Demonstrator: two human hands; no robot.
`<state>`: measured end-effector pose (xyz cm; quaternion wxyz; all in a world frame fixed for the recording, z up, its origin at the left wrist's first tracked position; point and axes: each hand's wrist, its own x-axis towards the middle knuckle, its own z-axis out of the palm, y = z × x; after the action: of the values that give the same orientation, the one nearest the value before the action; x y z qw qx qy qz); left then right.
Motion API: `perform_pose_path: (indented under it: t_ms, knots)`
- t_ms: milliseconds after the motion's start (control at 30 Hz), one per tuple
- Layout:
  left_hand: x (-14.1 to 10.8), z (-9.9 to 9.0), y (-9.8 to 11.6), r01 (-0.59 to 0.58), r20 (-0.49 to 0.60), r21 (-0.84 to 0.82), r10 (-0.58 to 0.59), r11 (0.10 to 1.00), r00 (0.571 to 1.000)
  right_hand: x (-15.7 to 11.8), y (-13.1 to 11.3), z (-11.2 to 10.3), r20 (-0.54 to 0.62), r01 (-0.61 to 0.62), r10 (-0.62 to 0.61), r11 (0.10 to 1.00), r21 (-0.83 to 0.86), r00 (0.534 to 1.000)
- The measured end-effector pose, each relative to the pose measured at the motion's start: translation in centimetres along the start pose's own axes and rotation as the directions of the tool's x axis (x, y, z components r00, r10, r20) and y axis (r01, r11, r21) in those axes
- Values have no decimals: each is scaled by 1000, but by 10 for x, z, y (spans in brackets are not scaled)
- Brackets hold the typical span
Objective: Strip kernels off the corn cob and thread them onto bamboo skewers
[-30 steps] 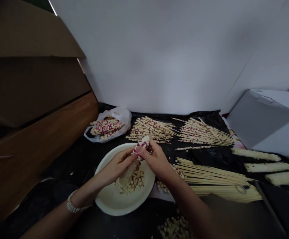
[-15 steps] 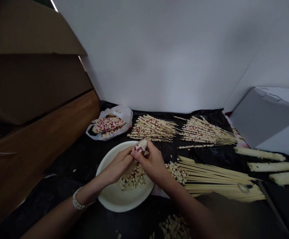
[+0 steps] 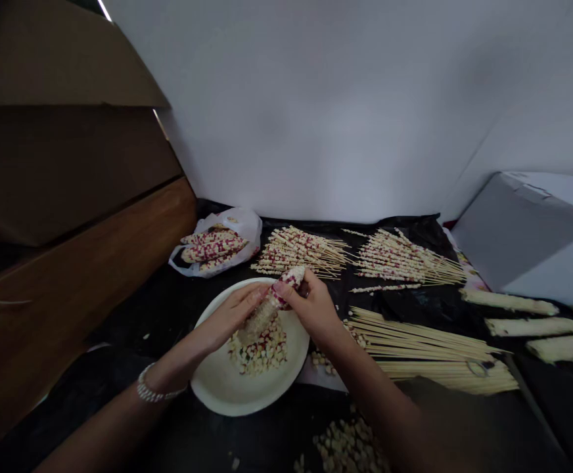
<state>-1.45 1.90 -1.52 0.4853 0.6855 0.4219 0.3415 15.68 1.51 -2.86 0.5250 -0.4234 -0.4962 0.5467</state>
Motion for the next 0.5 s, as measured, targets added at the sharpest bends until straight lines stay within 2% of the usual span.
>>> perform_pose_path:
  t_ms: [133, 300, 500]
  knots:
    - [-1, 2, 1, 24, 21, -101, -22, 995, 1000, 0, -4, 0, 20, -10, 9, 999, 38, 1000]
    - [-4, 3, 4, 171, 94, -357, -147, 918, 985, 1, -5, 1, 116, -28, 18, 996, 90, 993]
    - [-4, 7, -4, 199, 45, -374, -197, 906, 979, -2, -4, 2, 133, -10, 3, 998, 54, 991]
